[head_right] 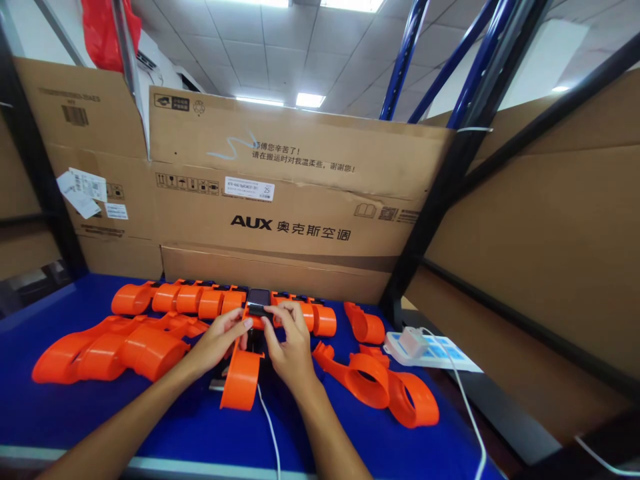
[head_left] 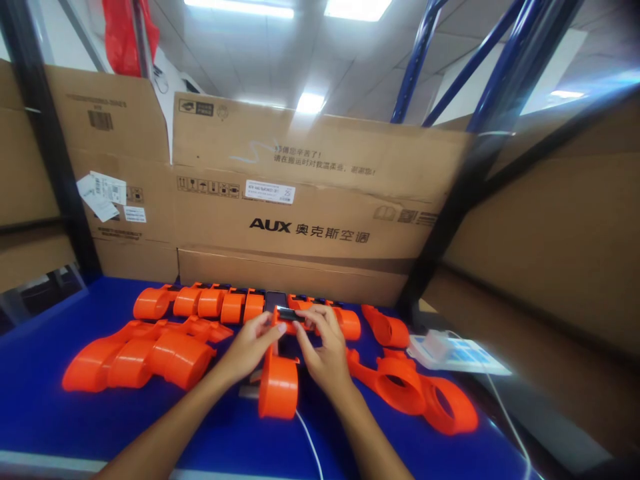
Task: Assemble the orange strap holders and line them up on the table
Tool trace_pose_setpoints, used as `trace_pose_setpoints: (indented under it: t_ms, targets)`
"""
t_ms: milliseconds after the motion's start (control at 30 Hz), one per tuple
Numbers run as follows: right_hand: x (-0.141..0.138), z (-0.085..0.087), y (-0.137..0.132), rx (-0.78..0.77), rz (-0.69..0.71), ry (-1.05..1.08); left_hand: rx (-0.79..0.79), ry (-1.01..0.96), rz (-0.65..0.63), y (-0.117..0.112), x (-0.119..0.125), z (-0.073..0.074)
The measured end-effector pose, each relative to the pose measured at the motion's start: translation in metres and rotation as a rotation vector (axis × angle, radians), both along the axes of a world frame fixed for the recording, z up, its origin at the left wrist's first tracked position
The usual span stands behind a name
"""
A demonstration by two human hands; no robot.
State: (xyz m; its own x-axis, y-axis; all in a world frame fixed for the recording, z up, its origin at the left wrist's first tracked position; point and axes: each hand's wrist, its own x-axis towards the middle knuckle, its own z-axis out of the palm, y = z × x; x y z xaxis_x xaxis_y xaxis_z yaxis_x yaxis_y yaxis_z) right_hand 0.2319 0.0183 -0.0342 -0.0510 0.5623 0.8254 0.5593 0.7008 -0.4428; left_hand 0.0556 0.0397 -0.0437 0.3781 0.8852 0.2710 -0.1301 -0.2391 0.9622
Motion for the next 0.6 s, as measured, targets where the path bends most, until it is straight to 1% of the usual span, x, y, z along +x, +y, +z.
trace_pose_setpoints:
  t_ms: [133, 267, 367, 433, 500, 567, 600]
  targets:
    - [-0.001, 0.000, -0.001, -0.021, 0.059, 0.006, 0.010, 0.006, 0.002, -0.001, 0.000, 0.001]
    - [-0.001, 0.002, -0.005, -0.046, 0.118, 0.013, 0.022, -0.004, 0.002, -0.001, -0.001, 0.000]
    - [0.001, 0.001, -0.005, -0.111, 0.194, 0.032, 0.020, -0.039, 0.033, 0.000, -0.001, -0.002]
    - [0.005, -0.001, -0.002, -0.168, 0.209, 0.072, -0.001, -0.062, 0.042, 0.001, -0.003, -0.004]
    - [0.011, -0.003, 0.003, -0.202, 0.141, 0.113, -0.023, -0.066, 0.052, 0.003, -0.004, -0.005]
    - [0.019, -0.005, 0.009, -0.214, -0.002, 0.095, -0.045, -0.068, 0.081, 0.006, -0.006, -0.007]
    - [0.023, -0.006, 0.011, -0.221, -0.082, 0.045, -0.055, -0.071, 0.094, 0.007, -0.007, -0.007]
